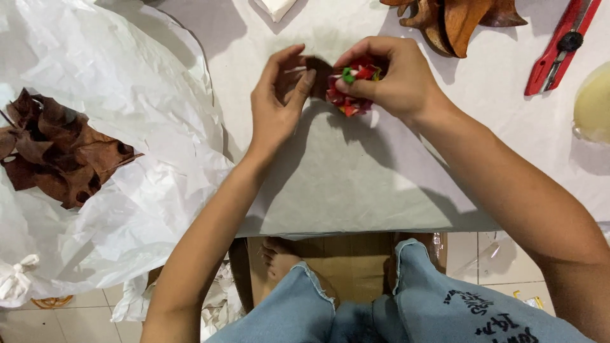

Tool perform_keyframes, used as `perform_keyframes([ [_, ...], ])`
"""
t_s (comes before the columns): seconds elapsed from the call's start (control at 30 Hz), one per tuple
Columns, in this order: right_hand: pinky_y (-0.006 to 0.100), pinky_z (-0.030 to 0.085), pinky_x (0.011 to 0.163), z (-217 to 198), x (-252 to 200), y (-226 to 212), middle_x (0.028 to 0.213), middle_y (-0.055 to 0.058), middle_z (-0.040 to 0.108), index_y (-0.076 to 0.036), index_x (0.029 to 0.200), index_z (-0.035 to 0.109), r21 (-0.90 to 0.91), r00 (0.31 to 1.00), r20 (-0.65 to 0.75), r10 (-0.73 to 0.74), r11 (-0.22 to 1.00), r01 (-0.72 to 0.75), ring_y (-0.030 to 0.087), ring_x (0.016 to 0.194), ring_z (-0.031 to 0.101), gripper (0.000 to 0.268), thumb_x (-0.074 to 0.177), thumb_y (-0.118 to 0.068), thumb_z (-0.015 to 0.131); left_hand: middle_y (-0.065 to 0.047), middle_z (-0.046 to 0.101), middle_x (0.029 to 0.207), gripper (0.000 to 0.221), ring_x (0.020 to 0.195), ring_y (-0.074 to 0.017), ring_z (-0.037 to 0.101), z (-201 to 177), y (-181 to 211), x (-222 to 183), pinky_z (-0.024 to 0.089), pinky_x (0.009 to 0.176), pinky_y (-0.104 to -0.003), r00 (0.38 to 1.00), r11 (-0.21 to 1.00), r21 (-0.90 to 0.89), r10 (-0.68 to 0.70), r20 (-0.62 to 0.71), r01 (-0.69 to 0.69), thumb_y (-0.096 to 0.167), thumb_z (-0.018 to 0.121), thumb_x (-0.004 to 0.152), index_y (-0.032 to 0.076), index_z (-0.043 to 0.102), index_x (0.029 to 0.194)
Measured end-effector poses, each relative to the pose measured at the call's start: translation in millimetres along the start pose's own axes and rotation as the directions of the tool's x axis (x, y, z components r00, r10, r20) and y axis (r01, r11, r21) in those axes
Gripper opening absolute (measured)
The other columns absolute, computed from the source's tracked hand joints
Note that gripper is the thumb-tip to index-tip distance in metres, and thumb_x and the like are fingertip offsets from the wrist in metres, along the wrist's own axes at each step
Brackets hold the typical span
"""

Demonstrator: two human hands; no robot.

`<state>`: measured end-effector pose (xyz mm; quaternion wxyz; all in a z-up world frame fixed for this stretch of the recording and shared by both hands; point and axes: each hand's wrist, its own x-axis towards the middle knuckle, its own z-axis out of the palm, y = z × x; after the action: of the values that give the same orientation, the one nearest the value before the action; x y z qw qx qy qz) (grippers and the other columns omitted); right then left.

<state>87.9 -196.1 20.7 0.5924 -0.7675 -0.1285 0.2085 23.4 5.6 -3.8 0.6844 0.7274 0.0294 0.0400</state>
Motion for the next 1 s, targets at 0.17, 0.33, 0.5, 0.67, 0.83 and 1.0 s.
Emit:
perform_keyframes([
  [0.17, 0.024, 0.068, 0.066, 6, -13, -15, 0.088, 0.009, 0.075, -0.004, 0.105, 0.07, 0.203, 0.992, -0.024, 0.122, 0.972, -0.115, 0.017, 0.079, 0.079, 0.019, 0.09, -0.006, 0.08, -0.002, 0.072, 0.102, 0.026, 0.093, -0.0127, 0.069, -1, 8, 1, 0.057, 0.082, -0.024, 0.992, 0.997, 0.072, -0.027, 0.12, 0.018, 0.032, 0.06, 0.102, 0.009, 0.066, 0.114],
  [0.33, 0.021, 0.066, 0.06, 5, -19, -7, 0.084, 0.01, 0.074, -0.002, 0.107, 0.071, 0.156, 0.99, -0.025, 0.14, 0.979, -0.134, 0.015, 0.069, 0.076, 0.013, 0.095, -0.003, 0.075, 0.004, 0.061, 0.081, 0.021, 0.072, -0.0062, 0.05, 0, 8, 0, 0.039, 0.065, -0.021, 0.987, 0.981, 0.193, -0.025, 0.161, -0.006, 0.033, 0.057, 0.104, 0.013, 0.064, 0.101],
  [0.5, 0.017, 0.046, 0.057, 0, -23, -17, 0.079, -0.002, 0.072, -0.01, 0.099, 0.079, -0.202, 0.999, -0.049, 0.023, 0.979, -0.033, 0.003, 0.065, 0.058, 0.004, 0.096, -0.009, 0.076, 0.006, 0.054, 0.073, 0.032, 0.07, -0.007, 0.048, 8, 9, -1, 0.038, 0.064, -0.024, 0.997, 0.964, 0.267, -0.024, 0.07, 0.005, 0.036, 0.048, 0.105, 0.013, 0.059, 0.085],
  [0.67, 0.024, 0.052, 0.073, -1, -19, -7, 0.096, 0.004, 0.074, -0.005, 0.105, 0.075, -0.26, 0.957, -0.187, -0.222, 0.95, 0.17, 0.011, 0.085, 0.065, 0.008, 0.101, -0.012, 0.073, 0.006, 0.046, 0.068, 0.035, 0.065, -0.0078, 0.042, 12, 6, -2, 0.033, 0.061, -0.026, 0.999, 0.946, 0.323, -0.018, 0.031, 0.007, 0.033, 0.046, 0.106, 0.012, 0.051, 0.078],
  [0.83, 0.032, 0.057, 0.096, 6, -18, -1, 0.115, 0.01, 0.07, -0.006, 0.119, 0.067, -0.171, 0.979, -0.093, -0.182, 0.971, 0.165, 0.02, 0.103, 0.069, 0.028, 0.093, -0.008, 0.078, 0.004, 0.045, 0.066, 0.039, 0.063, -0.0089, 0.042, 17, 7, -5, 0.032, 0.06, -0.027, 0.998, 0.928, 0.369, 0.023, 0.055, -0.042, 0.035, 0.044, 0.107, 0.013, 0.047, 0.075],
  [1.0, 0.037, 0.059, 0.078, 26, -18, 13, 0.09, 0.015, 0.071, -0.007, 0.113, 0.075, -0.149, 0.988, -0.079, -0.129, 0.982, 0.116, 0.028, 0.087, 0.073, 0.032, 0.082, -0.006, 0.083, -0.013, 0.056, 0.064, 0.037, 0.066, -0.0303, 0.063, 14, -16, -8, 0.051, 0.062, -0.037, 0.983, 0.857, 0.483, 0.134, 0.124, -0.178, 0.033, 0.044, 0.111, 0.013, 0.059, 0.084],
])
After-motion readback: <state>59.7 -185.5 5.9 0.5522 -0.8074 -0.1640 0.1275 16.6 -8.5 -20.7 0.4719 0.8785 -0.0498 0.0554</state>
